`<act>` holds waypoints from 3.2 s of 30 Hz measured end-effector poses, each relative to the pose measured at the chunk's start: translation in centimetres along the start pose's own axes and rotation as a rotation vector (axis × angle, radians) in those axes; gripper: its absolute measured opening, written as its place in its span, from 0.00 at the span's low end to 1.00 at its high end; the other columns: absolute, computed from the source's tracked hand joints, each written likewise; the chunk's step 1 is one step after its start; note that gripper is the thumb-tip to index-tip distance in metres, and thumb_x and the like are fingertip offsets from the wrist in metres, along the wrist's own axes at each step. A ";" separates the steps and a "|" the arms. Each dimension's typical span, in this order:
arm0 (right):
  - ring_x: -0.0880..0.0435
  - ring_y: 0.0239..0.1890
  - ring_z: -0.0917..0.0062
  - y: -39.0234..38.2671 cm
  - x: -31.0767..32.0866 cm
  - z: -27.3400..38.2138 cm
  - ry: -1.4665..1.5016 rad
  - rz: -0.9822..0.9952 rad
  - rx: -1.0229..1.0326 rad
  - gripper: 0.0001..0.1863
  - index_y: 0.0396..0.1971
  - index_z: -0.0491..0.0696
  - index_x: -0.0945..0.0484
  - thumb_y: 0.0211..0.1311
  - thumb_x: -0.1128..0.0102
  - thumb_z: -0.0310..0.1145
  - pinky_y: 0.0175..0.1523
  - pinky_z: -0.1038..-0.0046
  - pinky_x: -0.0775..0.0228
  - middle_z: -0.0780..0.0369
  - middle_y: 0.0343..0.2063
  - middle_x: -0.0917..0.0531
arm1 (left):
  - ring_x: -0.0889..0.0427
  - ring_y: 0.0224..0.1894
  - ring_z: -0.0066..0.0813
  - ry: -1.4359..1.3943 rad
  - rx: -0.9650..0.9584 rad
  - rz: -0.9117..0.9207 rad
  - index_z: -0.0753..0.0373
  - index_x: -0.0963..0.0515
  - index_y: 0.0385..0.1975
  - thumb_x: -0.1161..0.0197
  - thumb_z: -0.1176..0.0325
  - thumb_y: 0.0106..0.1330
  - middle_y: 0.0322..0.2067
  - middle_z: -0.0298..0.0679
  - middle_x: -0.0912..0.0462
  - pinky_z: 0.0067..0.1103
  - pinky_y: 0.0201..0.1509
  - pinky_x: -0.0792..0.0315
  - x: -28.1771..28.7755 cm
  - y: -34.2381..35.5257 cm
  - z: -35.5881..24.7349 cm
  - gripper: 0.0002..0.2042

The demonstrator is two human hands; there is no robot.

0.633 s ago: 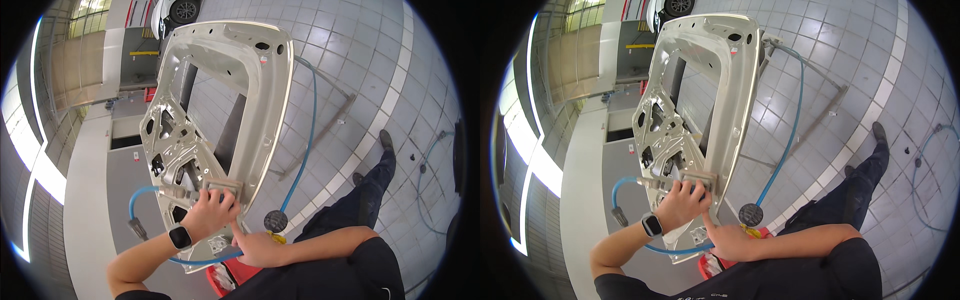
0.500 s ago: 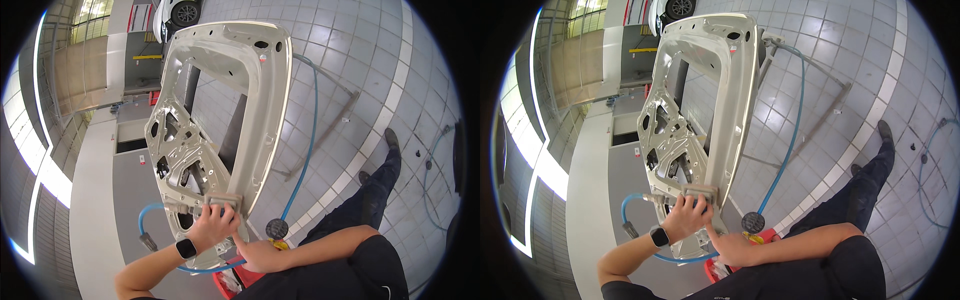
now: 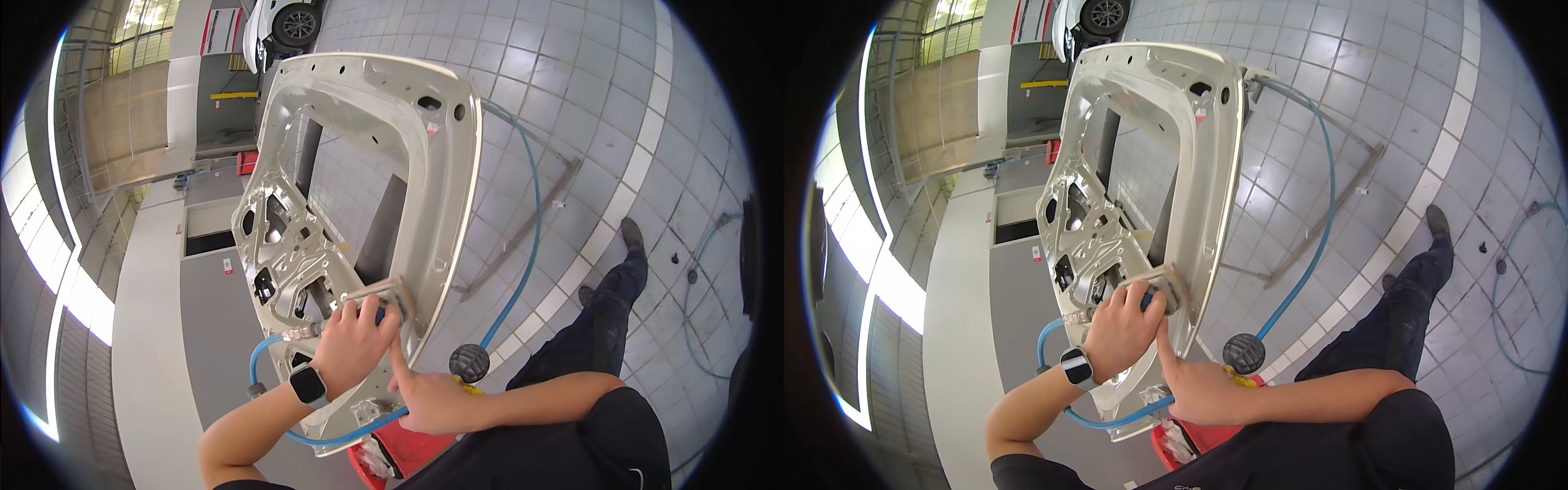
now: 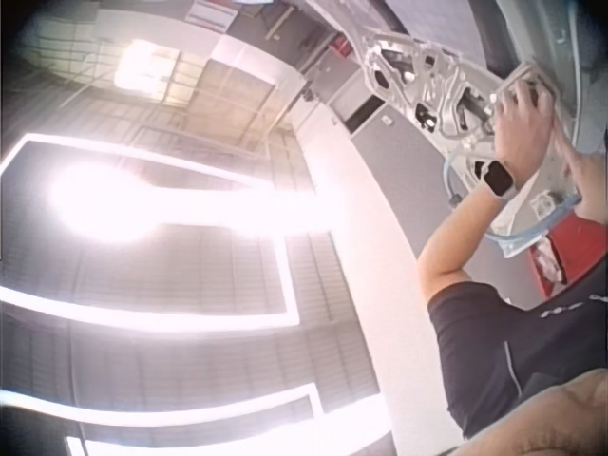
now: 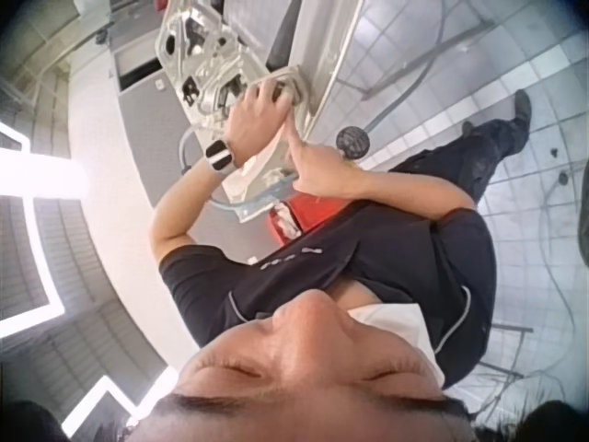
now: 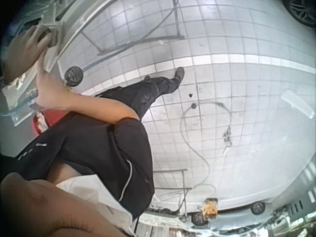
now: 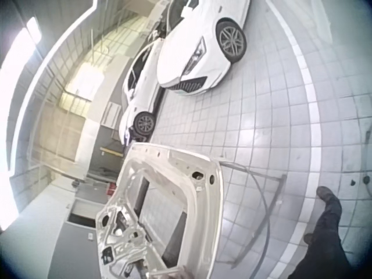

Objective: The person uses a pneumatic sanding tool to sand the inner surface of a car hood mounted on a stand. The person moves the sander systematically across the metal surface, covering multiple areas including edges and recessed sections.

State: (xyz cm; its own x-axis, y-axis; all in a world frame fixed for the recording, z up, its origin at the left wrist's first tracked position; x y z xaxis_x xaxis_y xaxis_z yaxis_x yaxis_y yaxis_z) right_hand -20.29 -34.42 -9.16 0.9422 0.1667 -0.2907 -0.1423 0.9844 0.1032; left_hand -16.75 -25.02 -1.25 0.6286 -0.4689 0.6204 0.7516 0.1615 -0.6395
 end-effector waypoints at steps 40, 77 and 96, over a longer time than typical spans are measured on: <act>0.13 0.34 0.59 -1.3 21.1 9.6 -0.308 0.637 -0.264 0.12 0.47 0.52 0.19 0.65 0.37 0.37 0.36 0.58 0.24 0.59 0.30 0.14 | 0.14 0.32 0.57 -1.203 0.280 -0.193 0.65 0.25 0.49 0.30 0.48 0.65 0.37 0.55 0.20 0.40 0.37 0.18 5.2 16.3 9.4 0.26; 0.14 0.30 0.54 -1.8 34.3 7.2 -0.381 1.123 -0.268 0.37 0.30 0.46 0.17 0.64 0.40 0.73 0.36 0.58 0.24 0.54 0.22 0.16 | 0.15 0.32 0.53 -1.269 0.788 -0.088 0.61 0.24 0.46 0.29 0.52 0.64 0.38 0.49 0.23 0.39 0.35 0.21 9.0 17.7 8.7 0.21; 0.15 0.35 0.51 -7.2 23.0 -0.7 -0.424 1.392 -0.344 0.45 0.29 0.40 0.18 0.65 0.46 0.77 0.42 0.57 0.25 0.46 0.29 0.15 | 0.15 0.32 0.55 -1.149 0.590 -0.100 0.62 0.24 0.46 0.32 0.49 0.64 0.38 0.52 0.19 0.41 0.36 0.20 7.0 15.4 7.1 0.23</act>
State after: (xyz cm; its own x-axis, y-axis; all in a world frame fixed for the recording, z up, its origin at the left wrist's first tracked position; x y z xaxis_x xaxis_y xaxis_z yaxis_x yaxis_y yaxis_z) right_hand 2.16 -37.61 -17.27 0.0023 0.9892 0.1464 -0.9827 0.0293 -0.1828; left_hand 0.62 -19.62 -3.52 0.1539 0.4607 0.8741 0.5942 0.6637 -0.4544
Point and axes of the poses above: each hand's wrist, its own y-axis towards the middle knuckle, its own x-axis out of the back of the hand, z = x × y, the point moved 7 cm from there along y, towards the middle knuckle
